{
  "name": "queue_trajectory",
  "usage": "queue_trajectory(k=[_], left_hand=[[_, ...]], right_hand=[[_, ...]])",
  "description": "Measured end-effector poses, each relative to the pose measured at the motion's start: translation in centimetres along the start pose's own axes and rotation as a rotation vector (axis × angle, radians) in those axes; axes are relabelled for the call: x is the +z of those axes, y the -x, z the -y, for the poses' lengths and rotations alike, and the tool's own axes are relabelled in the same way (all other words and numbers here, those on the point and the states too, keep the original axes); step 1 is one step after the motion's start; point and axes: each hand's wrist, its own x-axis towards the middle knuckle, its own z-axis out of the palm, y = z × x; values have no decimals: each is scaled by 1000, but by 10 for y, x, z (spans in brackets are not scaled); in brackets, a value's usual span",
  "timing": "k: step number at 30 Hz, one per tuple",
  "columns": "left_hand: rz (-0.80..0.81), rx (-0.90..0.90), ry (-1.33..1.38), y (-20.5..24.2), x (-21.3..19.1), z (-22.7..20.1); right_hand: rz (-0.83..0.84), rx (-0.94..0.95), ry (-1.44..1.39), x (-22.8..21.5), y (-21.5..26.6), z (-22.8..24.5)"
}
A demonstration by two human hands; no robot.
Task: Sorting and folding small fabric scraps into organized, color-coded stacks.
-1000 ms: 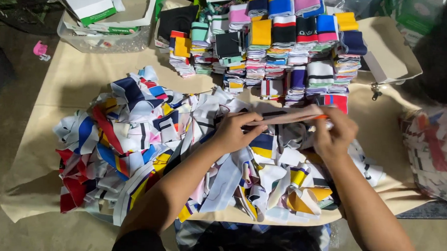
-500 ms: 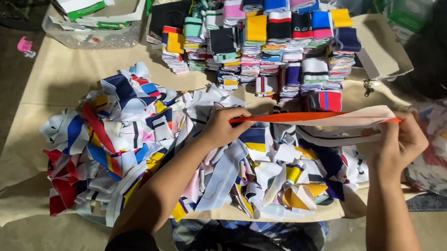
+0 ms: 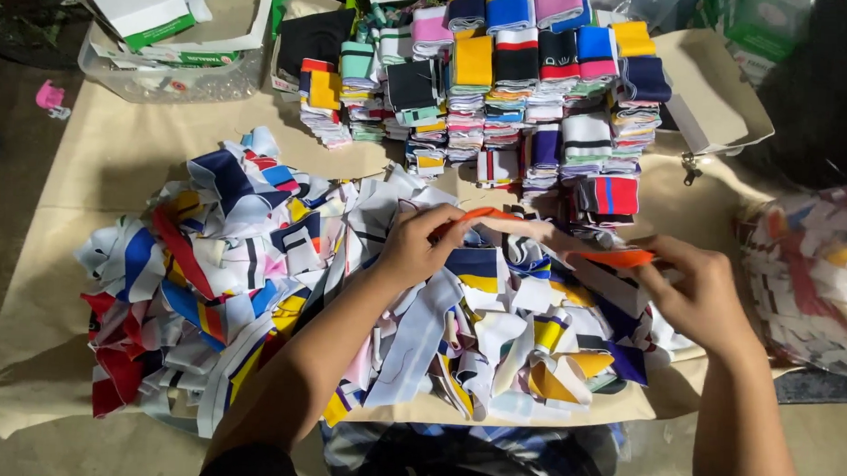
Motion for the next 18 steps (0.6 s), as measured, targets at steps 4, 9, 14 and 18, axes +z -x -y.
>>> queue_trajectory(k=[4, 9, 14, 18], left_hand=[[-126, -7, -41, 1, 0, 0], [-193, 111, -106, 2, 3, 1], [-95, 351, -167, 3, 15, 2], [-197, 299, -212, -8, 6, -29]], right_hand=[[230, -92, 187, 1, -10, 34], [329, 207, 775, 12, -1, 64], [-11, -570, 53, 30, -14, 81], [30, -623, -48, 68, -38, 104]])
